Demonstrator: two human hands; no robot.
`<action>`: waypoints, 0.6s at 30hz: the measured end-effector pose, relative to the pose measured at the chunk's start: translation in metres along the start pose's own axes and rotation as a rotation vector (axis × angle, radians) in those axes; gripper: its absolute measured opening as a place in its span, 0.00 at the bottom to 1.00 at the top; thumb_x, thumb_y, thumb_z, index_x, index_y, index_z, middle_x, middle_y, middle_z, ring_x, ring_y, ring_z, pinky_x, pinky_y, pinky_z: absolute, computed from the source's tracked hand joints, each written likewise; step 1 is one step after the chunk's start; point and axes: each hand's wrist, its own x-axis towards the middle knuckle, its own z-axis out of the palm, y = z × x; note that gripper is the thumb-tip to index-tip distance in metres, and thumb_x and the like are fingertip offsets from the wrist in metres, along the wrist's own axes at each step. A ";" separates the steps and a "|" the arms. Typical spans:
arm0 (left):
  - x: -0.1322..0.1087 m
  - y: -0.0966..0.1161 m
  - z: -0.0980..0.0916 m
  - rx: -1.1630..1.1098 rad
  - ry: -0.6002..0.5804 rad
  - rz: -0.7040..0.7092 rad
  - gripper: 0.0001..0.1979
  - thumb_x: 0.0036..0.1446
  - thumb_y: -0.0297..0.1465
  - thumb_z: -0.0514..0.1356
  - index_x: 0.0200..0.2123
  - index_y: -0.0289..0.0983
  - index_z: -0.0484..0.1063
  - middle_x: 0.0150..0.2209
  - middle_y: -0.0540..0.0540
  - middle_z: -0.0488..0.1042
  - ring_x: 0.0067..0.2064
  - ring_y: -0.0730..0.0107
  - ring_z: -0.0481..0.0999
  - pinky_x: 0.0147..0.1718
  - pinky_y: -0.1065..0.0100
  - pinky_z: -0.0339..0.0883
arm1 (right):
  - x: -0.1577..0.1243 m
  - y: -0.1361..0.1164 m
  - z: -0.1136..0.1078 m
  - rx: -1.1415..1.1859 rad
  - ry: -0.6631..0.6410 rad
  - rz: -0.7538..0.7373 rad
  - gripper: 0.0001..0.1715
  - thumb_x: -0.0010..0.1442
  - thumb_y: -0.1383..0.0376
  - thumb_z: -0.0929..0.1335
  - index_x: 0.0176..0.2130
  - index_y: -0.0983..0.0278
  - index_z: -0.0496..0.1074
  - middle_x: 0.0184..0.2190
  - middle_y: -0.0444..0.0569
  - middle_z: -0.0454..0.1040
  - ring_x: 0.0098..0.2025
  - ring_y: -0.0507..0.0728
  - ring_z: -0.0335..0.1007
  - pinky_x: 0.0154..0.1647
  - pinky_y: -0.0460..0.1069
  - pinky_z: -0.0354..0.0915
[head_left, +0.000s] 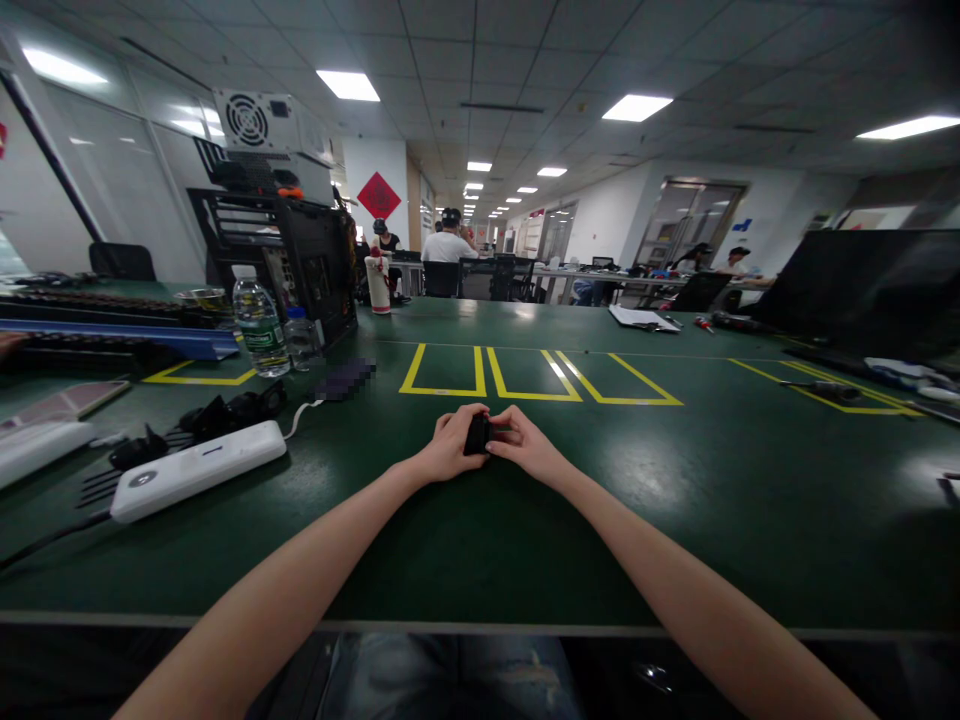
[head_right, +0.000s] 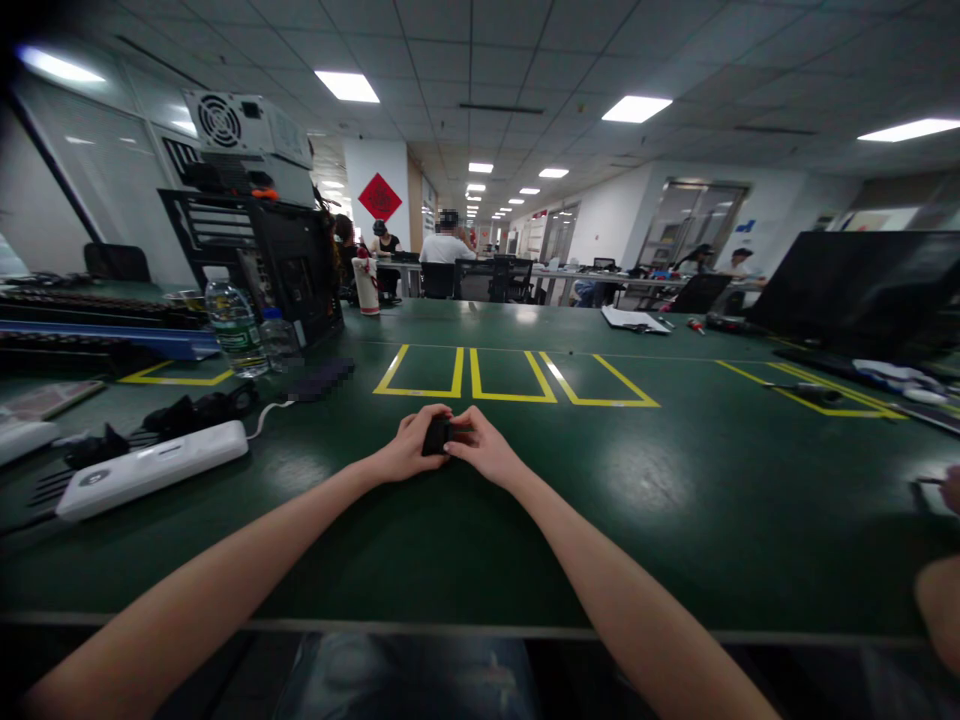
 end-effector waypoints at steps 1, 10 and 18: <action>0.000 0.000 0.000 -0.001 -0.002 0.001 0.30 0.45 0.30 0.58 0.51 0.42 0.47 0.50 0.46 0.58 0.53 0.61 0.58 0.52 0.56 0.46 | 0.000 0.000 0.000 0.006 0.000 -0.006 0.16 0.47 0.65 0.68 0.35 0.62 0.58 0.40 0.46 0.64 0.44 0.55 0.65 0.46 0.54 0.62; 0.001 0.000 0.000 -0.007 -0.006 -0.008 0.31 0.45 0.30 0.58 0.51 0.42 0.48 0.50 0.46 0.58 0.53 0.61 0.58 0.52 0.56 0.46 | 0.001 -0.004 0.001 -0.055 0.079 0.032 0.14 0.51 0.62 0.65 0.38 0.62 0.60 0.38 0.47 0.65 0.42 0.54 0.65 0.46 0.55 0.61; 0.002 -0.001 0.001 -0.021 -0.010 -0.039 0.31 0.44 0.30 0.58 0.51 0.42 0.48 0.50 0.46 0.59 0.53 0.61 0.58 0.52 0.57 0.45 | 0.002 0.002 -0.002 0.042 -0.040 -0.028 0.18 0.47 0.66 0.68 0.39 0.62 0.60 0.40 0.46 0.63 0.43 0.53 0.65 0.48 0.53 0.60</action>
